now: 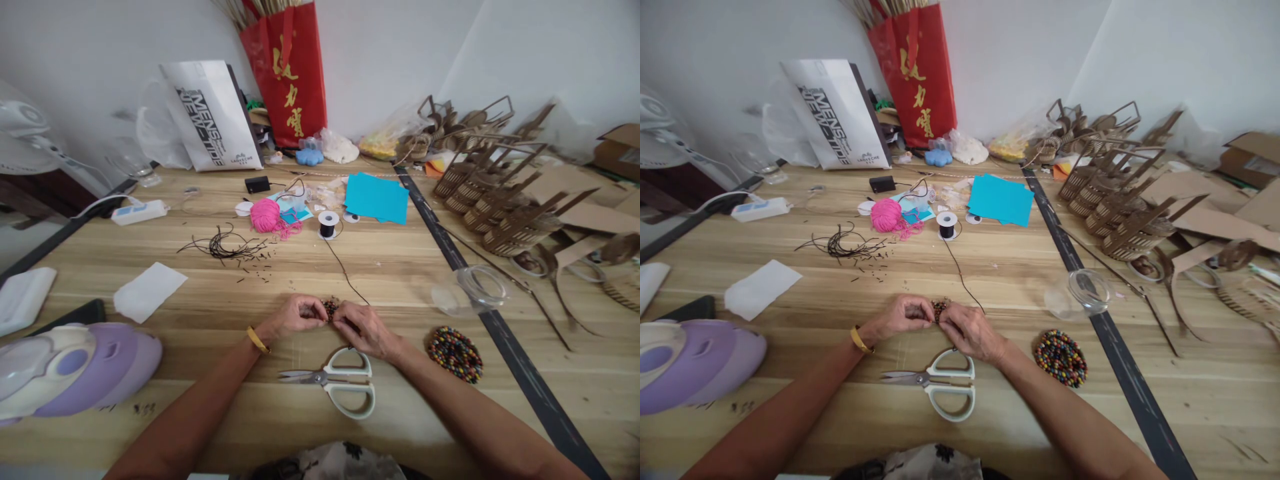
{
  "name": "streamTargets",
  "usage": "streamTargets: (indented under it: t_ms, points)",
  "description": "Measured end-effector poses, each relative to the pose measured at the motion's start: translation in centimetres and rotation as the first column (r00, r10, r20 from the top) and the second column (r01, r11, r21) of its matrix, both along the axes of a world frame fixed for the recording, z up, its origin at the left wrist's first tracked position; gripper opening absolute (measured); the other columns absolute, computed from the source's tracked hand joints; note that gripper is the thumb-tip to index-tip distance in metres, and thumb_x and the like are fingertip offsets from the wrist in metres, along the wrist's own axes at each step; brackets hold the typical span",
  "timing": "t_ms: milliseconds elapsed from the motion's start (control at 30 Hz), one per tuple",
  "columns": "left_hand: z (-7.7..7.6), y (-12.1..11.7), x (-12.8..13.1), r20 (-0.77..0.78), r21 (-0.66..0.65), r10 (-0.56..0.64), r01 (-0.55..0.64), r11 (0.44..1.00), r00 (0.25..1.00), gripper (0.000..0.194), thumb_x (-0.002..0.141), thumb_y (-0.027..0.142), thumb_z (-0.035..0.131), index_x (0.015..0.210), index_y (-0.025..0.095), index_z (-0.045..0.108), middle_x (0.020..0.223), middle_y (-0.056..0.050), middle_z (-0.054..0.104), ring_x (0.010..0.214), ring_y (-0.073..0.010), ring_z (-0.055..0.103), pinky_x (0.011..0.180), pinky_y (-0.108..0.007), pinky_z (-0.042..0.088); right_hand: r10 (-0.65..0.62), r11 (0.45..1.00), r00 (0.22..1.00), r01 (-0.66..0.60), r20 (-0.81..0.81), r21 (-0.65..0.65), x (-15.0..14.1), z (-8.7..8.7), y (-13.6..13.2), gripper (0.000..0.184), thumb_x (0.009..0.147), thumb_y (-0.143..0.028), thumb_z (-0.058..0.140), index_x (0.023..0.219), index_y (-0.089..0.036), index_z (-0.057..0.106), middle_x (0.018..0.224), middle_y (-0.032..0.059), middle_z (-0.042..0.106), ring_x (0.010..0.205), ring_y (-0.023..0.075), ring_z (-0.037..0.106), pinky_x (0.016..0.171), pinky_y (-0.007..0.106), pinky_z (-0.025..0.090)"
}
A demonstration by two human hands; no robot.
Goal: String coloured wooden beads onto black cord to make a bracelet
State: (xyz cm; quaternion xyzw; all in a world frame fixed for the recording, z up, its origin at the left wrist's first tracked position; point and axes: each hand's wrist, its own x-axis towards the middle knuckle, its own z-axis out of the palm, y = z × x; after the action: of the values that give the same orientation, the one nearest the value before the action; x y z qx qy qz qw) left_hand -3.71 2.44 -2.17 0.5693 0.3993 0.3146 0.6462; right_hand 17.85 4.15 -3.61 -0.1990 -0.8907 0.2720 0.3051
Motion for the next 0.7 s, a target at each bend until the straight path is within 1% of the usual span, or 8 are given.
streamTargets:
  t_ms: [167, 400, 700]
  points:
    - [-0.13, 0.05, -0.05, 0.001, 0.010, -0.003, 0.003, 1.000, 1.000, 0.026, 0.065, 0.030, 0.077, 0.076, 0.010, 0.064, 0.079, -0.005, 0.065, 0.074, -0.0121, 0.059, 0.073, -0.025, 0.045, -0.001, 1.000, 1.000, 0.001, 0.011, 0.002, 0.01, 0.03, 0.02, 0.009, 0.093, -0.018, 0.044, 0.089, -0.018, 0.052, 0.076, 0.0049, 0.057, 0.067, 0.0151, 0.053, 0.062, 0.025, 0.042]
    - [0.20, -0.02, 0.05, -0.008, -0.001, 0.001, -0.001, 1.000, 1.000, 0.028, 0.066, 0.030, 0.077, 0.075, 0.009, 0.063, 0.078, -0.006, 0.065, 0.073, -0.0121, 0.058, 0.073, -0.025, 0.044, 0.001, 1.000, 1.000, -0.001, 0.001, 0.007, -0.04, 0.14, 0.01, 0.008, 0.092, -0.018, 0.044, 0.089, -0.018, 0.052, 0.076, 0.0048, 0.057, 0.067, 0.0148, 0.053, 0.061, 0.025, 0.042]
    - [-0.11, 0.04, -0.02, -0.012, -0.007, 0.006, -0.006, 1.000, 1.000, 0.027, 0.065, 0.030, 0.077, 0.075, 0.009, 0.063, 0.077, -0.005, 0.065, 0.071, -0.0119, 0.059, 0.072, -0.024, 0.045, -0.002, 1.000, 1.000, 0.002, 0.016, 0.013, -0.02, 0.18, -0.02, 0.009, 0.093, -0.018, 0.045, 0.091, -0.017, 0.053, 0.077, 0.0055, 0.059, 0.068, 0.0150, 0.054, 0.062, 0.025, 0.043]
